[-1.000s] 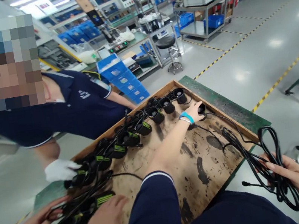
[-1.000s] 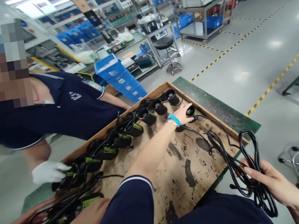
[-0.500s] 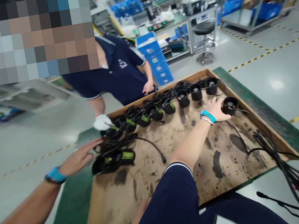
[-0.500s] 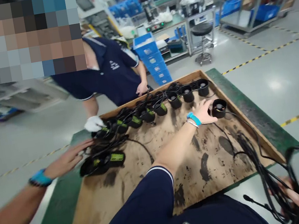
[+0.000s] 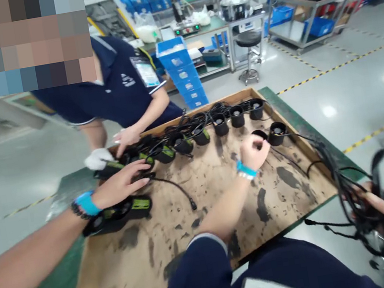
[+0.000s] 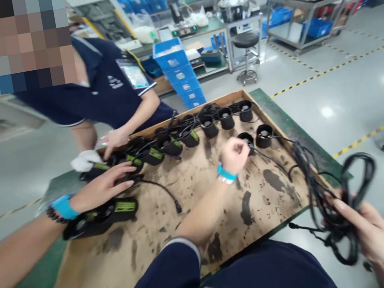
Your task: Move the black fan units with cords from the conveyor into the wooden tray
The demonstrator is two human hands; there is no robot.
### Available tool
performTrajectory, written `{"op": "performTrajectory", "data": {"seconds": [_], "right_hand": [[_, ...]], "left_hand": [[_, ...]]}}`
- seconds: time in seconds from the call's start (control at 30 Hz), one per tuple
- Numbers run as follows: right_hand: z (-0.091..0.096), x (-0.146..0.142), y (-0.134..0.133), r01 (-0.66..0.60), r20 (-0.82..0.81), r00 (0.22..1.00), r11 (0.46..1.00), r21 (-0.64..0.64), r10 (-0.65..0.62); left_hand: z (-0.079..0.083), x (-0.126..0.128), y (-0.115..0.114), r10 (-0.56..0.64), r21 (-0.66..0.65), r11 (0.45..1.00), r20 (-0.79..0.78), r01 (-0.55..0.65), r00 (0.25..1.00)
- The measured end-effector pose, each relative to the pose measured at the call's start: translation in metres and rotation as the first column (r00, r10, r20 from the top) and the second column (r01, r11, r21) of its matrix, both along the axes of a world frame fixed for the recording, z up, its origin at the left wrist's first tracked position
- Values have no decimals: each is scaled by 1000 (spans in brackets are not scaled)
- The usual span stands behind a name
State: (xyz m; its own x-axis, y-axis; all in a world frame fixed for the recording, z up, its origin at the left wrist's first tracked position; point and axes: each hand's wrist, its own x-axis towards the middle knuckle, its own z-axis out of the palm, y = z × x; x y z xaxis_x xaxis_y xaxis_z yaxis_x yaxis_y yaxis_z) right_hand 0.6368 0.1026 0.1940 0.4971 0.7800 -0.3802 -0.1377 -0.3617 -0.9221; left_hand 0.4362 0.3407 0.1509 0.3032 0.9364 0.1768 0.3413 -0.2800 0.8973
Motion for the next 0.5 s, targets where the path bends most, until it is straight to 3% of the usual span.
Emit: {"op": "performTrajectory", "data": {"seconds": [0.03, 0.07, 0.1, 0.17, 0.23, 0.3, 0.4, 0.47, 0.5], "right_hand": [[4, -5, 6, -54, -5, 999, 998, 21, 54], [6, -10, 13, -141, 30, 990, 989, 55, 139], [6, -15, 20, -247, 94, 967, 965, 88, 238], [2, -23, 32, -472, 274, 862, 873, 123, 427], [-5, -25, 38, -656, 454, 700, 748, 102, 552], [-7, -21, 39, -792, 599, 495, 611, 13, 629], [1, -4, 33, -889, 721, 166, 419, -186, 673], [11, 12, 27, -899, 760, 21, 344, -269, 650], [16, 21, 24, -890, 775, -20, 341, -301, 632]], "left_hand": [[2, 1, -26, -9, -172, 984, 190, 42, 982], [3, 3, -54, -139, -335, 904, 355, 264, 925], [5, 7, -80, -194, -434, 785, 504, 441, 842], [10, 17, -123, -155, -504, 655, 639, 562, 753], [12, 31, -148, -34, -556, 677, 631, 482, 775], [13, 43, -157, 78, -609, 699, 587, 376, 806], [10, 55, -163, 170, -675, 648, 580, 353, 797], [7, 62, -170, 200, -688, 634, 587, 353, 785], [7, 65, -175, 215, -698, 631, 577, 339, 788]]}}
